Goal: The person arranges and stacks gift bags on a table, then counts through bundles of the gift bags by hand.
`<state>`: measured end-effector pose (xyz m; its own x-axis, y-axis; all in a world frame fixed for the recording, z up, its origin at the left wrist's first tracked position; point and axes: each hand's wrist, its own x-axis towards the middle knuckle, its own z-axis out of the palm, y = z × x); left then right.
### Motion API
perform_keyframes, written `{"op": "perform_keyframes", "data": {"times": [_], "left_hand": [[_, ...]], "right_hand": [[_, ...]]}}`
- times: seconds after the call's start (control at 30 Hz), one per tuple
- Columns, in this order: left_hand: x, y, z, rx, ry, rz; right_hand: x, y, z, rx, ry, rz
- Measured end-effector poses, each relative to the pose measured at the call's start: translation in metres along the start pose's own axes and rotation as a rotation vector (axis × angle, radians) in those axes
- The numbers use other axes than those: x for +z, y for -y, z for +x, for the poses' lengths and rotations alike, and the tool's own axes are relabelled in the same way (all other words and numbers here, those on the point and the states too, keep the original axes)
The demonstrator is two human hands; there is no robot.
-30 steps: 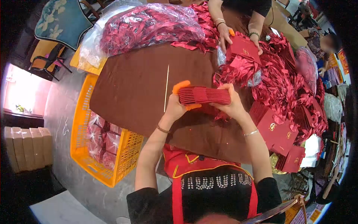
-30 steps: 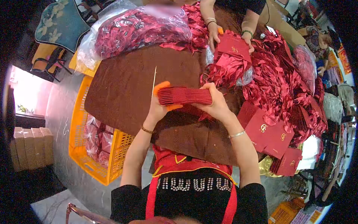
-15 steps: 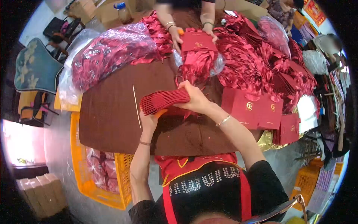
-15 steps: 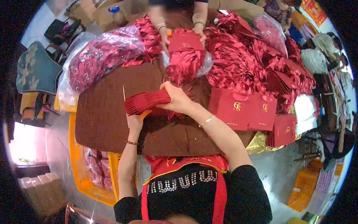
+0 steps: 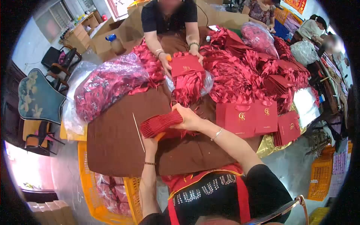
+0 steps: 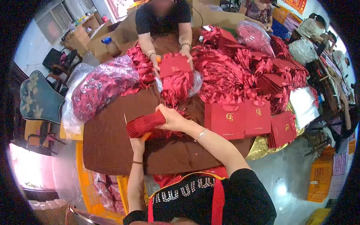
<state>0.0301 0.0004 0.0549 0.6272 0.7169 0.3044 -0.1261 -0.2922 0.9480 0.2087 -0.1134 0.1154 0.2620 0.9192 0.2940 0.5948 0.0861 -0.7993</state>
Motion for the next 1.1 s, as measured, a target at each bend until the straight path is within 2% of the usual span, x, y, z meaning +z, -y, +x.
{"op": "perform_keyframes", "data": {"times": [0.07, 0.2, 0.3, 0.4, 0.47, 0.5, 0.6, 0.63, 0.7, 0.73, 0.77, 0.83, 0.93, 0.97, 1.0, 1.03, 1.1], "left_hand": [[-0.001, -0.001, 0.004, -0.130, -0.042, -0.122], [-0.006, -0.008, 0.004, -0.137, 0.031, 0.010], [0.001, -0.012, 0.006, -0.051, -0.083, -0.140], [0.003, -0.013, 0.006, -0.041, -0.136, -0.113], [-0.002, -0.006, 0.004, 0.070, -0.060, 0.064], [-0.004, -0.001, 0.002, 0.056, -0.077, 0.074], [0.000, 0.005, 0.003, -0.079, -0.117, -0.245], [0.000, 0.004, 0.001, -0.076, -0.128, -0.243], [-0.003, -0.001, 0.004, -0.093, -0.083, -0.224], [-0.008, 0.000, 0.006, 0.086, -0.039, 0.107], [-0.009, -0.005, 0.005, 0.105, -0.047, 0.109], [-0.003, -0.020, -0.002, -0.001, -0.131, -0.176], [-0.023, -0.022, -0.010, -0.048, -0.130, -0.150], [-0.028, -0.022, -0.010, -0.068, -0.116, -0.138], [-0.023, -0.047, -0.006, -0.227, -0.261, -0.429], [-0.024, -0.056, -0.004, -0.221, -0.253, -0.431], [-0.031, -0.063, -0.005, 0.096, -0.194, -0.033]], "right_hand": [[0.001, 0.002, -0.002, 0.013, 0.016, 0.014], [0.003, 0.003, 0.003, -0.033, -0.018, 0.049], [0.001, 0.005, 0.006, -0.053, 0.000, 0.021], [0.006, 0.003, 0.008, 0.062, 0.033, 0.103], [0.006, 0.001, 0.008, 0.054, 0.014, 0.066], [0.006, 0.001, 0.009, 0.056, 0.011, 0.088], [0.008, -0.003, 0.008, 0.051, 0.018, 0.046], [0.009, -0.004, 0.008, 0.022, -0.008, 0.028], [0.009, -0.005, 0.010, 0.007, 0.001, 0.072], [0.009, -0.004, 0.010, 0.006, 0.007, 0.034], [0.009, -0.003, 0.011, 0.004, 0.009, -0.007], [0.007, 0.011, 0.008, 0.077, 0.039, 0.115], [0.002, 0.039, 0.010, 0.075, 0.046, 0.070], [0.002, 0.041, 0.014, 0.011, 0.051, 0.094], [0.002, 0.043, 0.019, -0.059, 0.052, 0.115], [0.003, 0.045, 0.021, -0.062, 0.044, 0.111], [0.003, 0.050, 0.021, -0.131, 0.024, 0.135]]}}
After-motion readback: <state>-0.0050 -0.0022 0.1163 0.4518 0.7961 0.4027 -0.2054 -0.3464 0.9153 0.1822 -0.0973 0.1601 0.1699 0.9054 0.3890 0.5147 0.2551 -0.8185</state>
